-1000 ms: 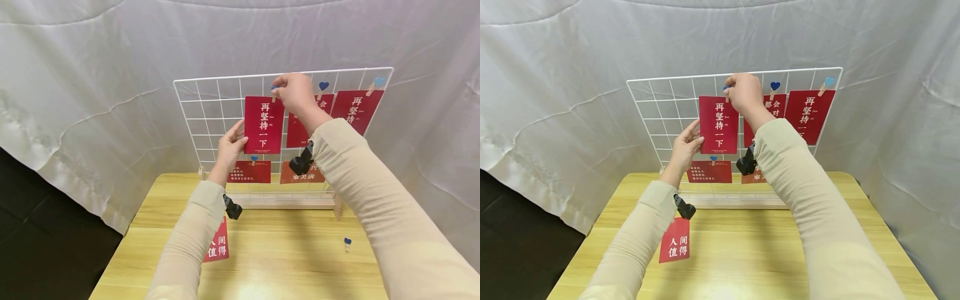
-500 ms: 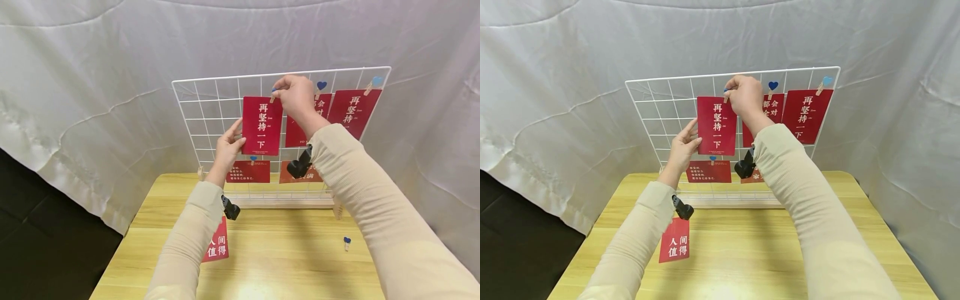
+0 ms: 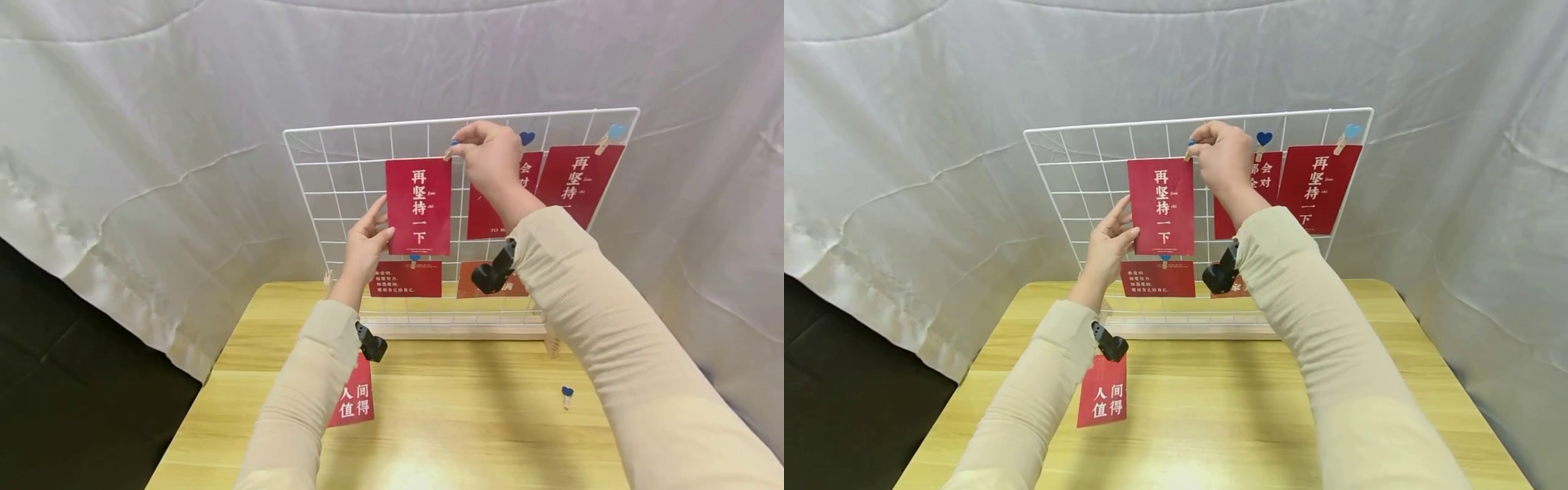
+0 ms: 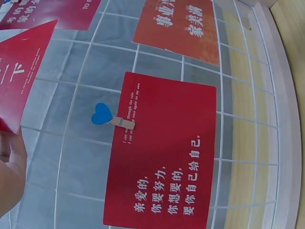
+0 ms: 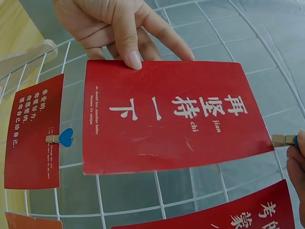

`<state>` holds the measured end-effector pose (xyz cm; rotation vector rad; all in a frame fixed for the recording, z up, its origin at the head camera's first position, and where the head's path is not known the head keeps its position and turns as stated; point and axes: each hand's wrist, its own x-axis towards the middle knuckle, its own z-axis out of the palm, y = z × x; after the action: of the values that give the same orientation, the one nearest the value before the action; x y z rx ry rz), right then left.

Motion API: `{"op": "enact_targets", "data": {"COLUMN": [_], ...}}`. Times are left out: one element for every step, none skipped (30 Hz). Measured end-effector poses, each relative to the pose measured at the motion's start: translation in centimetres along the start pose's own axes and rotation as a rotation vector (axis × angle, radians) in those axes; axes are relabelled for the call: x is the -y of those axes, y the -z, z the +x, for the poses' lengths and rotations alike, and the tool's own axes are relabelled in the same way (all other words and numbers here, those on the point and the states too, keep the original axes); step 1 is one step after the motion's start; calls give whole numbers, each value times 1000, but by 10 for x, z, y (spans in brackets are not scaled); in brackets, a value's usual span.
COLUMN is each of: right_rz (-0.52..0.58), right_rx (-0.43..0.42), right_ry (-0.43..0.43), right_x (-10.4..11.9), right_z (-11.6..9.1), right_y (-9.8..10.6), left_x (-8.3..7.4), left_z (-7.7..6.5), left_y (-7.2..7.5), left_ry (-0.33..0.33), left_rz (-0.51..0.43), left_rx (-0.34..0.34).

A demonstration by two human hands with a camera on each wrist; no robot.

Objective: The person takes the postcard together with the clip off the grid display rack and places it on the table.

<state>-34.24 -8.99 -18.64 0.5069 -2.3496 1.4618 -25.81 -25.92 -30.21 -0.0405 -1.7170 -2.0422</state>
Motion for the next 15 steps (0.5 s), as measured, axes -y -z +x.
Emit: {"op": "enact_targets", "data": {"right_rz": [33,67,106,137,141,169,183,186,185,179,181,188,168,173,176], "right_rx": [-5,-11,-14,-16,-19,-19,-22,-23,-18,-15,-11,-8,-8,-7,-7], "right_ry": [-8,-11,-20,-23,-13,-16,-11,-1,1,6,11,10,21,16,17], "right_x": [-5,-9,-14,-16,-15,-16,-13,-10,-6,-1,2,4,8,8,8], "right_z": [3,6,8,9,7,7,3,-1,-6,-11,-16,-19,-25,-28,-30], "right_y": [0,-1,-1,-1,2,2,4,6,8,10,12,12,14,15,15], "left_x": [0,0,1,1,1,1,2,2,2,3,3,3,4,4,5], "left_z": [-1,-1,-2,-3,-3,-4,-5,-6,-7,-8,-9,-10,-11,-12,-13], "left_y": [0,1,1,2,2,2,3,3,3,4,4,4,5,5,5], "left_ry": [2,4,8,9,12,16,17,18,20,24,30,36,44,52,60], "left_rz": [-2,0,2,5,7,6,8,8,10,13,16,23,26,26,28], "left_rx": [-1,-1,-1,0,-3,-7,-9,-12,-15,-19,-23,-24,-24,-24,-24]}}
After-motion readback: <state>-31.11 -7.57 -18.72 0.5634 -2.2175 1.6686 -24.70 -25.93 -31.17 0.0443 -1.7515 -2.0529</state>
